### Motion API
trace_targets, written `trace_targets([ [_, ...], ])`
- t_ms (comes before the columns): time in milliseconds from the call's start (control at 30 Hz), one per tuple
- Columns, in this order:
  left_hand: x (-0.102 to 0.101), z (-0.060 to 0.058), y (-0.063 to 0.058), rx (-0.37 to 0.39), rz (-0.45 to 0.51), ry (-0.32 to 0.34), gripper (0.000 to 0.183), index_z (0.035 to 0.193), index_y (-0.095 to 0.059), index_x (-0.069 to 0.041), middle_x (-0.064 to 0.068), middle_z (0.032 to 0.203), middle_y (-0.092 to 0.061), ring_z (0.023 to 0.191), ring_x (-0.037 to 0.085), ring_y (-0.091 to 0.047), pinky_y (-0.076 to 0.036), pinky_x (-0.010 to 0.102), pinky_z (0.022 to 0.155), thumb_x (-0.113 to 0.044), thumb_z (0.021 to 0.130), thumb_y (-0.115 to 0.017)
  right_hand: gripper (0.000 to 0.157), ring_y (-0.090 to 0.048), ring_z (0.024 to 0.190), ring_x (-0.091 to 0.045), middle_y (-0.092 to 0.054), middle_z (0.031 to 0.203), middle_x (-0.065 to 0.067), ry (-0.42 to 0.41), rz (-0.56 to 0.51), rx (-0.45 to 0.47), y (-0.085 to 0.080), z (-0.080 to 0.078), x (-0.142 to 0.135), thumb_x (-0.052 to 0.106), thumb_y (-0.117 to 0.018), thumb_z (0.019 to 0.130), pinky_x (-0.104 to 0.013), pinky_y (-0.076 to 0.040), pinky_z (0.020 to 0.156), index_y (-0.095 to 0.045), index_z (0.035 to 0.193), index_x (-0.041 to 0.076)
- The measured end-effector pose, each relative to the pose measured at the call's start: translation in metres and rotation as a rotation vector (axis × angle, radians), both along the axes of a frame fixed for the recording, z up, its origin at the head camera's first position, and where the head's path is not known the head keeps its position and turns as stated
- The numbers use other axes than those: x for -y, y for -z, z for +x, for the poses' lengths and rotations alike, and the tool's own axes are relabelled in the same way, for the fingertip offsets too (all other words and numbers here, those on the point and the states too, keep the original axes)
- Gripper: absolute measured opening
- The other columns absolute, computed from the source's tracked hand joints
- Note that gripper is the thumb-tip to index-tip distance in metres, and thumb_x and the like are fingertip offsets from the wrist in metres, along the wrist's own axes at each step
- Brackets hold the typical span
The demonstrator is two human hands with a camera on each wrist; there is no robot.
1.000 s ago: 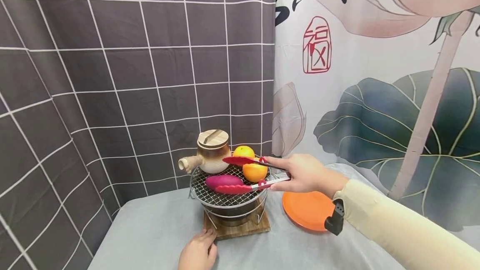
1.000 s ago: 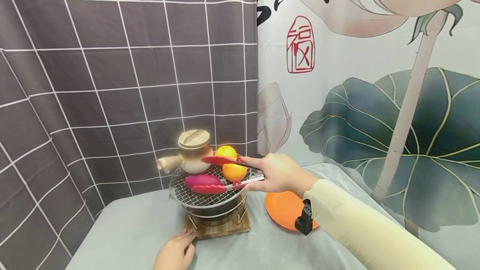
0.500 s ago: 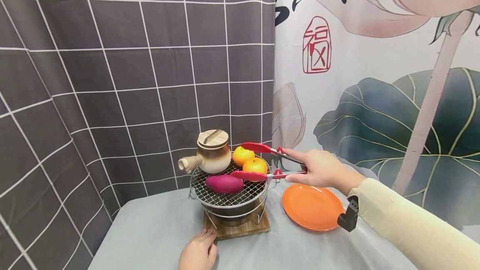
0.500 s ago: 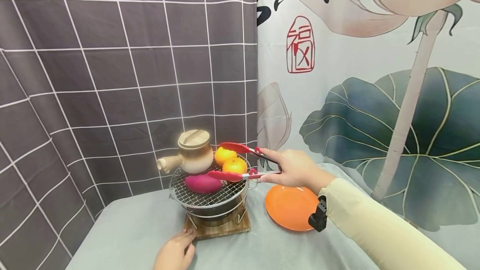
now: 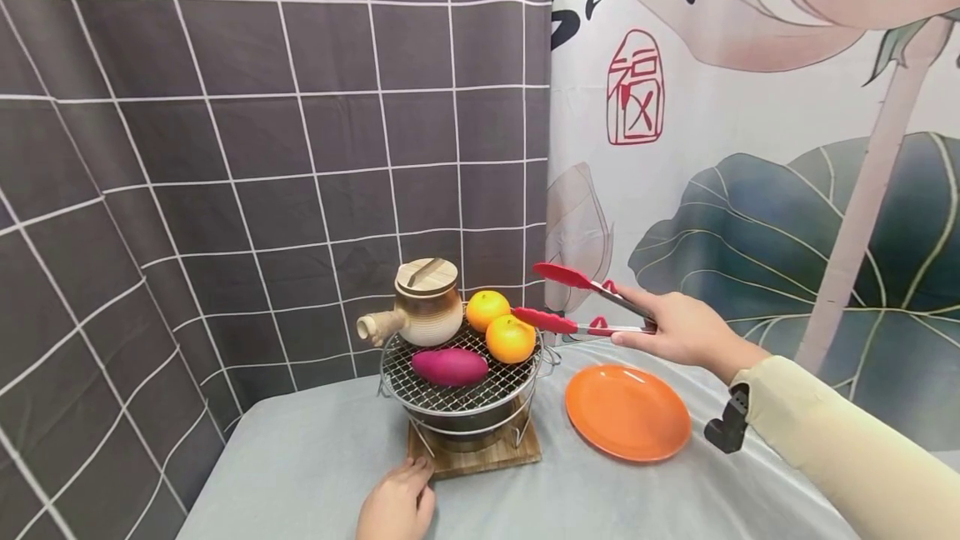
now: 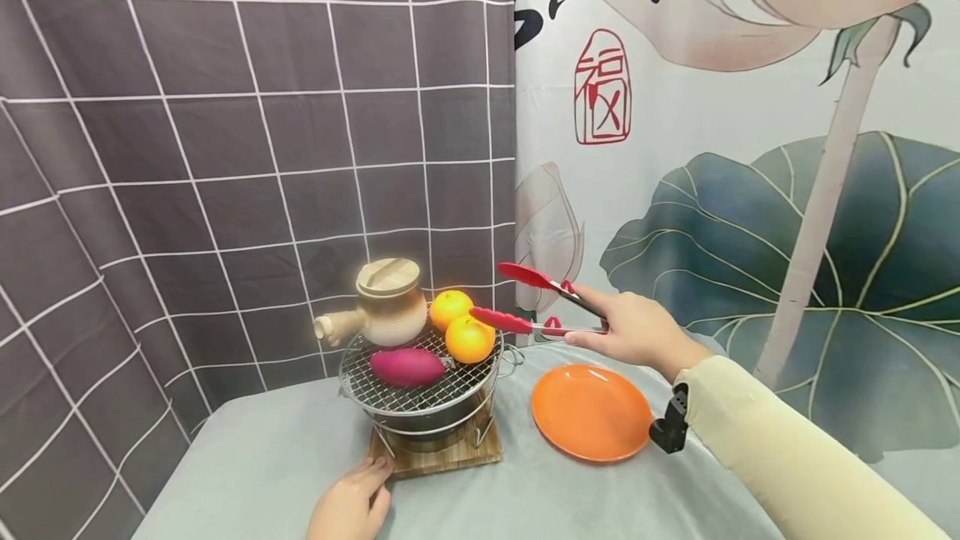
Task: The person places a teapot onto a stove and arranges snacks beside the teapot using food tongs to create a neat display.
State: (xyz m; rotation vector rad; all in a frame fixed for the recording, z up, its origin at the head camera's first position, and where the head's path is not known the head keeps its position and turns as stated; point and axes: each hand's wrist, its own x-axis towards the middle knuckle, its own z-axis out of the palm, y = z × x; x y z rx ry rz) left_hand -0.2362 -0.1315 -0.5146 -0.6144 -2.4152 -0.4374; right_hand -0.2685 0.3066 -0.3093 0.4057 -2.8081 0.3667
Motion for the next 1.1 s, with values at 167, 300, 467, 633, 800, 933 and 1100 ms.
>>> trace_targets([
  [167, 0.0, 0.0, 0.001, -0.008, 0.002, -0.007, 0.025, 0.1, -0.079, -0.004, 0.008, 0.103, -0.077, 0.098, 0.027, -0.074, -0.059, 0.042, 0.086, -0.007, 0.077, -0.07, 0.093, -0.051, 0.062, -0.016, -0.054, 0.065, 0.003, 0.059, -0.031, 0.023, 0.004, -0.003, -0.019, 0.064, -0.069, 0.084, -0.029, -0.046, 0.051, -0.039, 0.156, 0.012],
  [300, 0.0, 0.0, 0.002, -0.019, 0.005, -0.017, 0.025, 0.1, -0.079, -0.005, 0.007, 0.103, -0.077, 0.098, 0.026, -0.073, -0.059, 0.042, 0.085, -0.007, 0.076, -0.07, 0.095, -0.054, 0.068, -0.018, -0.057, 0.07, 0.001, 0.099, -0.042, 0.05, 0.009, -0.006, -0.032, 0.065, -0.066, 0.085, -0.03, -0.047, 0.053, -0.036, 0.156, 0.01],
  [467, 0.0, 0.0, 0.002, -0.029, 0.009, -0.021, 0.026, 0.1, -0.08, -0.005, 0.007, 0.103, -0.077, 0.098, 0.026, -0.074, -0.059, 0.042, 0.085, -0.007, 0.076, -0.071, 0.099, -0.064, 0.088, -0.031, -0.07, 0.101, -0.017, 0.145, -0.05, 0.073, 0.017, -0.008, -0.048, 0.07, -0.061, 0.086, -0.043, -0.058, 0.061, -0.033, 0.157, 0.007],
  [633, 0.001, -0.001, 0.001, -0.046, 0.017, -0.016, 0.025, 0.099, -0.08, -0.006, 0.007, 0.102, -0.077, 0.097, 0.026, -0.074, -0.059, 0.042, 0.084, -0.007, 0.075, -0.071, 0.099, -0.063, 0.107, -0.046, -0.061, 0.128, -0.032, 0.171, -0.031, 0.067, 0.029, -0.01, -0.067, 0.072, -0.057, 0.088, -0.058, -0.059, 0.072, -0.033, 0.156, 0.004],
  [800, 0.001, -0.002, 0.003, -0.088, 0.015, -0.005, 0.025, 0.098, -0.08, -0.007, 0.006, 0.1, -0.077, 0.095, 0.026, -0.074, -0.06, 0.042, 0.082, -0.008, 0.074, -0.073, 0.102, -0.058, 0.113, -0.053, -0.053, 0.135, -0.037, 0.217, -0.038, 0.099, 0.043, -0.011, -0.085, 0.074, -0.053, 0.088, -0.067, -0.055, 0.077, -0.032, 0.155, 0.001],
  [933, 0.0, -0.001, 0.003, -0.081, 0.022, -0.005, 0.025, 0.098, -0.08, -0.007, 0.006, 0.101, -0.077, 0.095, 0.026, -0.074, -0.06, 0.042, 0.083, -0.007, 0.074, -0.072, 0.103, -0.055, 0.115, -0.055, -0.05, 0.137, -0.039, 0.247, -0.05, 0.123, 0.055, -0.012, -0.098, 0.074, -0.052, 0.089, -0.07, -0.052, 0.08, -0.033, 0.152, -0.005],
  [1100, -0.001, -0.002, 0.004, -0.096, 0.024, -0.008, 0.026, 0.098, -0.08, -0.007, 0.006, 0.1, -0.077, 0.094, 0.025, -0.074, -0.06, 0.041, 0.082, -0.006, 0.073, -0.072, 0.105, -0.052, 0.115, -0.057, -0.049, 0.136, -0.041, 0.291, -0.063, 0.161, 0.069, -0.012, -0.11, 0.075, -0.052, 0.088, -0.073, -0.049, 0.081, -0.034, 0.15, -0.008],
])
